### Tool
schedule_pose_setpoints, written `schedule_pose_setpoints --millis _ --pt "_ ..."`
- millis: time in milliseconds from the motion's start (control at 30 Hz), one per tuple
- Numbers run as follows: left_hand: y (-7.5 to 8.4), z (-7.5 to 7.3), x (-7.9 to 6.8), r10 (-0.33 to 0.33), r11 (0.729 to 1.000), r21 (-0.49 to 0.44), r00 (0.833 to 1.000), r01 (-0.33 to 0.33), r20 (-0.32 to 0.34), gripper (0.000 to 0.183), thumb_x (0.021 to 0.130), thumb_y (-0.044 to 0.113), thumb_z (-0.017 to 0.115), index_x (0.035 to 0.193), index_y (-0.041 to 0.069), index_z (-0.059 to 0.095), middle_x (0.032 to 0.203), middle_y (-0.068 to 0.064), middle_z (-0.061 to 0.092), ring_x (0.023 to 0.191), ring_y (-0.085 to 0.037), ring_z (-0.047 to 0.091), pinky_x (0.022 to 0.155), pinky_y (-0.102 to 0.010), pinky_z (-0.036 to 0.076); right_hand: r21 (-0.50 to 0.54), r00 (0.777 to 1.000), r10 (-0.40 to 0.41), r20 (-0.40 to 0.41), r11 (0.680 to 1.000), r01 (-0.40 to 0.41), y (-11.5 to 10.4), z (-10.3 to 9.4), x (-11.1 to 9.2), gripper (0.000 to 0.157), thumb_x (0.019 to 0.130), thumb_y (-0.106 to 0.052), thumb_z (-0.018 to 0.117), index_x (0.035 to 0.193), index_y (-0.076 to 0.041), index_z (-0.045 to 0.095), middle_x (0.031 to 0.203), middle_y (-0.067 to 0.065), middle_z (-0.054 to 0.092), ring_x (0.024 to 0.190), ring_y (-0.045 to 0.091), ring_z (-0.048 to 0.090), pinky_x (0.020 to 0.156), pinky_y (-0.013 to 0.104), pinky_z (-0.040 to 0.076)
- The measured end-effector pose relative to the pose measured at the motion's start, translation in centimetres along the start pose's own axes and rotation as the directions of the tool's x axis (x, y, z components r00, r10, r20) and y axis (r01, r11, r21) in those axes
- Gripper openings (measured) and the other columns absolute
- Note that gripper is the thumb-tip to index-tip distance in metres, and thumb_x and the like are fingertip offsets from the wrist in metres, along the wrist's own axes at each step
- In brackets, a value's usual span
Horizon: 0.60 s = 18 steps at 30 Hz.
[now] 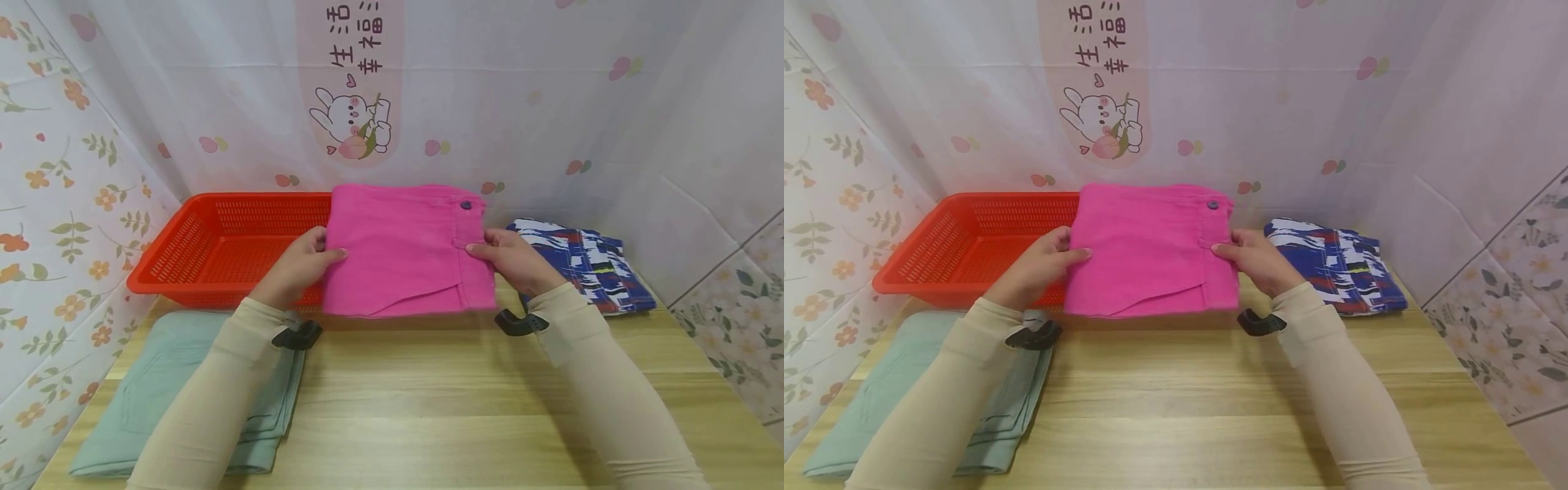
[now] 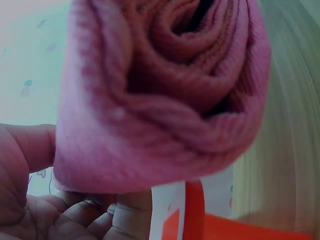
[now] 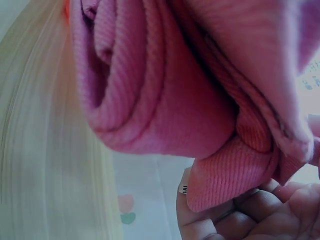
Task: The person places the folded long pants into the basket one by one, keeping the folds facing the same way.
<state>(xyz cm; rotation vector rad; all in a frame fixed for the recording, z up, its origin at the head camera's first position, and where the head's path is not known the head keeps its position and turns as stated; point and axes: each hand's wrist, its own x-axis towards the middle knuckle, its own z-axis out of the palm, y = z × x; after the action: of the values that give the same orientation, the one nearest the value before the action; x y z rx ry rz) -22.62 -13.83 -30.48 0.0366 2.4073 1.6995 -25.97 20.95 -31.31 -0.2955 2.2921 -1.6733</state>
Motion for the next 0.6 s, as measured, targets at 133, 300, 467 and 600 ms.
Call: schedule_pose_setpoints --millis 133,300,467,600 --pt "-0.2 -0.6 -0.2 0.000 1.000 -0.008 1.000 0.000 0.002 0.042 0.090 0.022 0.059 0.125 0.009 0.040 0.117 -0.011 0.050 0.101 -0.028 0.053 0.085 -0.040 0.047 0.000 1.000 -0.019 0.003 1.000 0.019 -0.1 0.4 0.3 0.044 0.094 -0.023 0.053 0.129 0.002 0.043 0.098 0.013 0.062 0.082 0.017 0.064 0.072 0.028 0.052" --pt "-0.2 -1.2 -0.6 -0.002 1.000 -0.018 1.000 0.002 -0.007 0.043 0.090 0.023 0.060 0.126 0.011 0.040 0.118 -0.011 0.049 0.102 -0.028 0.052 0.085 -0.040 0.047 0.025 1.000 -0.030 0.010 0.999 0.030 -0.5 0.9 0.4 0.048 0.093 -0.023 0.056 0.131 0.002 0.042 0.100 0.012 0.062 0.081 0.015 0.063 0.070 0.026 0.052" --pt "-0.2 -1.7 -1.0 0.000 1.000 -0.020 1.000 0.000 -0.002 0.044 0.090 0.024 0.060 0.126 0.011 0.040 0.118 -0.010 0.049 0.103 -0.028 0.052 0.084 -0.039 0.048 0.048 0.999 -0.041 0.014 0.998 0.040 -0.8 1.4 0.5 0.046 0.093 -0.021 0.056 0.130 0.002 0.043 0.102 0.013 0.062 0.083 0.016 0.063 0.071 0.026 0.051" --pt "-0.3 -2.3 -1.3 -0.005 1.000 -0.021 1.000 0.005 -0.001 0.044 0.090 0.025 0.059 0.126 0.011 0.039 0.118 -0.010 0.048 0.103 -0.028 0.051 0.083 -0.039 0.048 0.041 0.999 -0.045 0.030 0.998 0.044 -1.1 1.8 0.7 0.046 0.092 -0.022 0.056 0.130 0.002 0.043 0.102 0.012 0.063 0.085 0.015 0.063 0.073 0.027 0.051"
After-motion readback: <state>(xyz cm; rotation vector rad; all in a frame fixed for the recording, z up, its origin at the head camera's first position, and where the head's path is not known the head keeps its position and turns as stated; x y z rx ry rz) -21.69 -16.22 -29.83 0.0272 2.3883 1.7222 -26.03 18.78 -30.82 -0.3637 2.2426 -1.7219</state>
